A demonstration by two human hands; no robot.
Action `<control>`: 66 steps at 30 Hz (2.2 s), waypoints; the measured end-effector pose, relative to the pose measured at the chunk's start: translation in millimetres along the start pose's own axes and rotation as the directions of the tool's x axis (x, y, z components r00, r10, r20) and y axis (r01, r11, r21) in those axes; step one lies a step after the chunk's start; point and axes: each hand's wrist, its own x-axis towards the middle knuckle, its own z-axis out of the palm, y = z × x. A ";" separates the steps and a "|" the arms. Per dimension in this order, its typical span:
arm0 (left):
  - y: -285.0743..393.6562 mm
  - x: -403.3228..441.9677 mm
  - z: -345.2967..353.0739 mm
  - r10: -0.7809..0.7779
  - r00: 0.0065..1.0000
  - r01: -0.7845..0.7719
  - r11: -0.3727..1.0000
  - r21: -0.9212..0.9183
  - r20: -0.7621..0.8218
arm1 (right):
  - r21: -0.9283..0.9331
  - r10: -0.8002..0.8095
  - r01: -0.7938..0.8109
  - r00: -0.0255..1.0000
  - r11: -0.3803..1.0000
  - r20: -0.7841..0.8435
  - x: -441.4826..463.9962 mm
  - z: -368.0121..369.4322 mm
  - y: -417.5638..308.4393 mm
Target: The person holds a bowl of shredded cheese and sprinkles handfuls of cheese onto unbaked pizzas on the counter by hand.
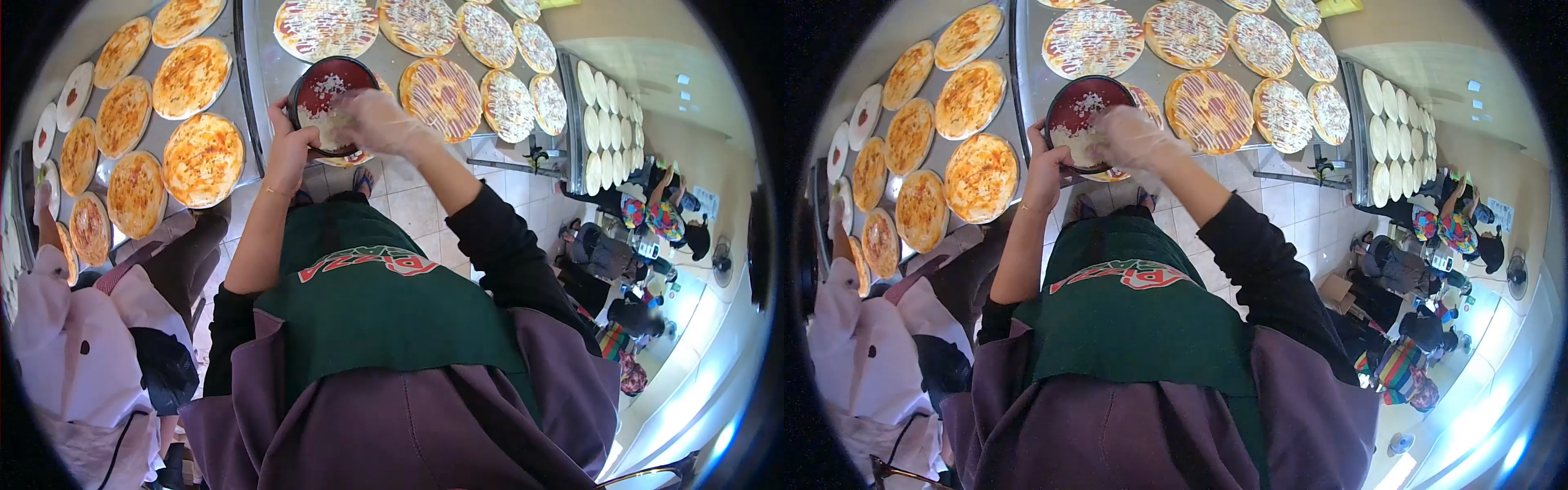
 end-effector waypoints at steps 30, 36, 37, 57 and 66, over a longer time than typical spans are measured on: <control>6.7 23.5 -50.4 0.140 0.961 -0.182 0.970 -0.162 -0.239 | 0.956 0.683 -0.290 0.706 0.036 0.188 -57.8 49.0 70.9; 13.3 8.9 -64.2 0.125 0.964 -0.176 0.961 -0.212 -0.235 | 0.547 0.729 -0.620 0.684 0.562 0.027 -34.6 25.0 62.1; 13.4 7.7 -65.3 0.124 0.963 -0.176 0.961 -0.212 -0.237 | 0.459 0.730 -0.648 0.683 0.608 -0.003 -29.8 20.3 60.0; 11.0 -2.8 -90.0 0.137 0.963 -0.204 0.933 -0.295 -0.234 | 0.436 0.752 -0.695 0.656 0.572 0.059 -58.6 29.2 48.4; 15.4 -4.7 -91.2 0.110 0.960 -0.203 0.909 -0.364 -0.259 | 0.432 0.696 -0.647 0.715 0.628 0.059 -66.9 51.7 56.2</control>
